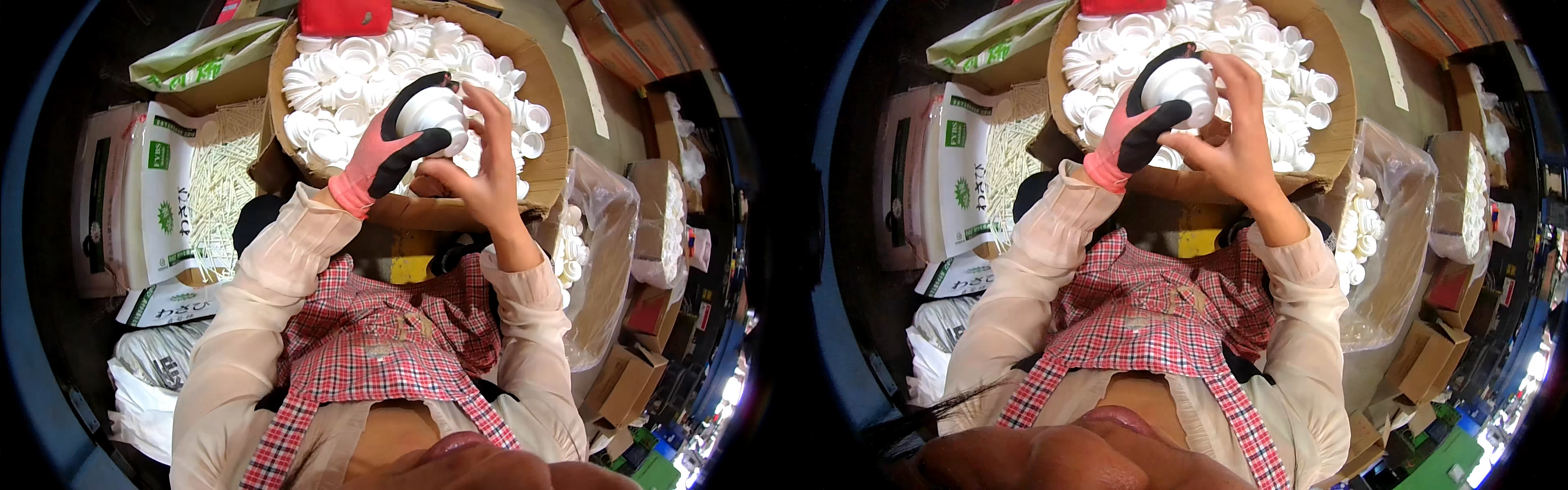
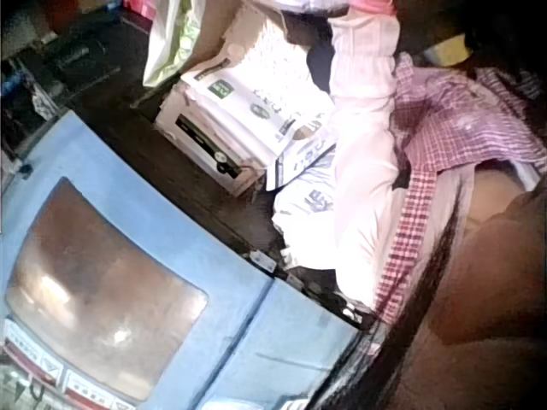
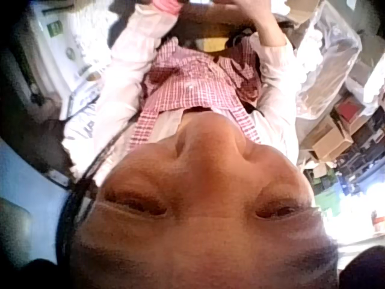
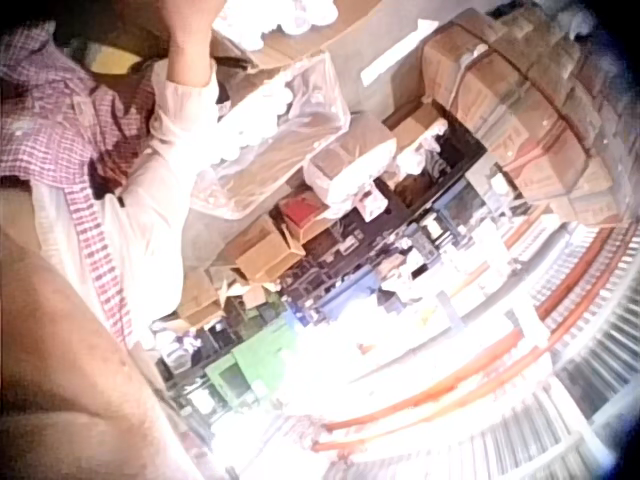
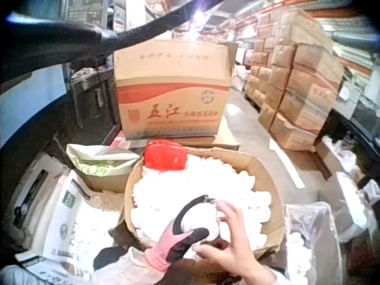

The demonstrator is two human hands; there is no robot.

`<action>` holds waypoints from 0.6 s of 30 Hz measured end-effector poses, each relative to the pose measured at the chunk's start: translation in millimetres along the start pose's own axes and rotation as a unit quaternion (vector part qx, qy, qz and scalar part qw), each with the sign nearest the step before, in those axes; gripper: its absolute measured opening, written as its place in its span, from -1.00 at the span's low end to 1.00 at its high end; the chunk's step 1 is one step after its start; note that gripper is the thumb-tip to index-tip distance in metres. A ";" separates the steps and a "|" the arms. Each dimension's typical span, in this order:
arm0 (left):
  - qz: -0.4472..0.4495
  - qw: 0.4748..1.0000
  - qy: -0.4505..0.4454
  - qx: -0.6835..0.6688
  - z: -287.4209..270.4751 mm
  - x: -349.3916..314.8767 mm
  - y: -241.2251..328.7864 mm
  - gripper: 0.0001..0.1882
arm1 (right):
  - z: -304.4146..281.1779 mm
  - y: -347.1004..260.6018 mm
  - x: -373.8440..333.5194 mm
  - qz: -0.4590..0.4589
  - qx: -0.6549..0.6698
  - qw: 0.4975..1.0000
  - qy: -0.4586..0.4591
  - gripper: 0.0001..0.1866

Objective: The person sits on the floor and repeatedly picks up white plastic lids and bases, snaps them together, and places the assembled units into a nearby container. The person occasionally reaches for additional parts from surrounding boxes.

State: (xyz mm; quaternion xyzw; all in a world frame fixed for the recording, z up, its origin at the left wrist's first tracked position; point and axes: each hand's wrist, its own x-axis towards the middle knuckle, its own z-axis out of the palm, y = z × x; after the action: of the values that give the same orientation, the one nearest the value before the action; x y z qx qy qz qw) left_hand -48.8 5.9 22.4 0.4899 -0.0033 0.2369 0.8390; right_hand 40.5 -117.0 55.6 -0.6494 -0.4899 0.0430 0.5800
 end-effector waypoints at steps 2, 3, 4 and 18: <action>-0.016 1.000 -0.019 0.007 3.0 -0.8 2.9 -0.33 | -4.0 2.0 3.3 0.168 0.183 0.968 0.034 -0.48; -0.007 0.999 -0.030 0.031 5.7 -1.0 1.3 -0.32 | -3.9 16.6 4.8 0.190 0.177 0.964 0.049 -0.40; 0.002 0.997 -0.041 0.058 7.0 -1.3 -0.8 -0.31 | -4.0 24.4 6.1 0.240 0.185 0.952 0.052 -0.38; -0.023 0.991 -0.037 0.125 4.0 6.2 -16.7 -0.43 | -35.8 13.0 -10.3 0.280 0.222 0.928 -0.107 -0.40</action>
State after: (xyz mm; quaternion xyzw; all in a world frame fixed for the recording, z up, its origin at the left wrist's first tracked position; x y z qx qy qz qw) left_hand -35.7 -1.8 12.2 0.5990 0.0071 0.1977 0.7759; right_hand 65.2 -147.5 51.6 -0.6061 -0.3253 0.3807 0.6180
